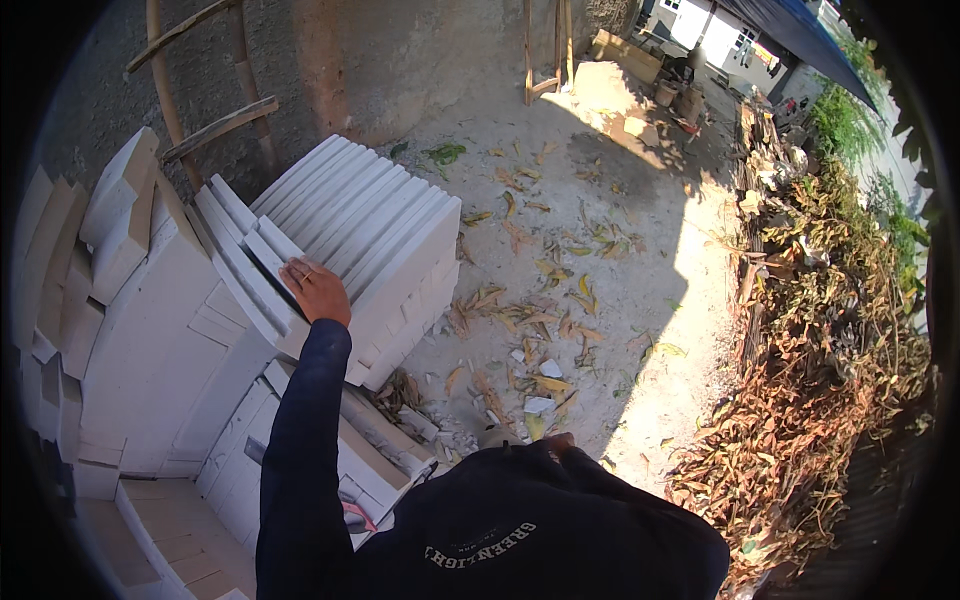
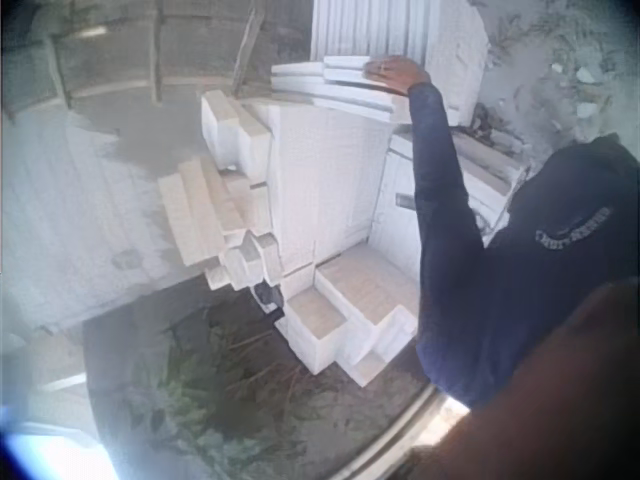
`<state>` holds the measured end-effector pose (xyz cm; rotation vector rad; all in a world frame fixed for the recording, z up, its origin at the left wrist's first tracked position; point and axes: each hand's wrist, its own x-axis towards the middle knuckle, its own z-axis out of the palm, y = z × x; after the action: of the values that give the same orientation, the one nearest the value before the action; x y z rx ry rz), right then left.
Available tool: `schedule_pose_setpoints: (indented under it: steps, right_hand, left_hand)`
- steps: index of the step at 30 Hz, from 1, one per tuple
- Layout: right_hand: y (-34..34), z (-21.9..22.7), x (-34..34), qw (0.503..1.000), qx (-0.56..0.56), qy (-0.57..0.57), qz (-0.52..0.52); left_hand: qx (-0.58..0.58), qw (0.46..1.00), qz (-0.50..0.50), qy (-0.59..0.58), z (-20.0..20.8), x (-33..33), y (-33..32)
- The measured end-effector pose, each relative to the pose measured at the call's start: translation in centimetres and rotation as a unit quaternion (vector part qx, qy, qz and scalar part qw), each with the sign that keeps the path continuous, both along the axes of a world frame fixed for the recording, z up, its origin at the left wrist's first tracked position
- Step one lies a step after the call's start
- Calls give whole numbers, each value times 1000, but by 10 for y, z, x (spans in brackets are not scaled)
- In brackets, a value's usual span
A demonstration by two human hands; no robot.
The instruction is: The person uses a hand saw to cut a white wooden plank resting on a stack of similar planks. After completing the cut, the person separates the pieces and stacks the cut plank with others nearby.
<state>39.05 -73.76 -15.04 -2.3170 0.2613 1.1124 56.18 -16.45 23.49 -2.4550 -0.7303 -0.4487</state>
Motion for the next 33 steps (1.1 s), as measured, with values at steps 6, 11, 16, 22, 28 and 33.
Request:
schedule_pose_setpoints:
  steps: [6, 11, 16, 22, 28, 33]
  right_hand:
    - [22, 39, -9, 920, 94, 71, -373]
    - [23, 46, -21, 951, 45, 68, -298]
    - [9, 25, -25, 980, 28, 41, -194]
    - [-3, 12, -17, 985, 42, -1, -170]
    - [23, 35, -7, 958, 50, 58, -275]
    - [-10, 2, -3, 995, -15, 1, -95]
  left_hand:
    - [30, 997, 12, 73, -5, -2, 7]
    - [-17, 1000, 20, 5, -10, -8, 15]
    - [-34, 999, 7, -6, -11, -10, 12]
    - [-40, 999, 3, 0, -5, -9, 3]
    - [-39, 999, 26, 7, 8, -20, 1]
    - [-50, 999, 16, 0, 7, -6, -12]
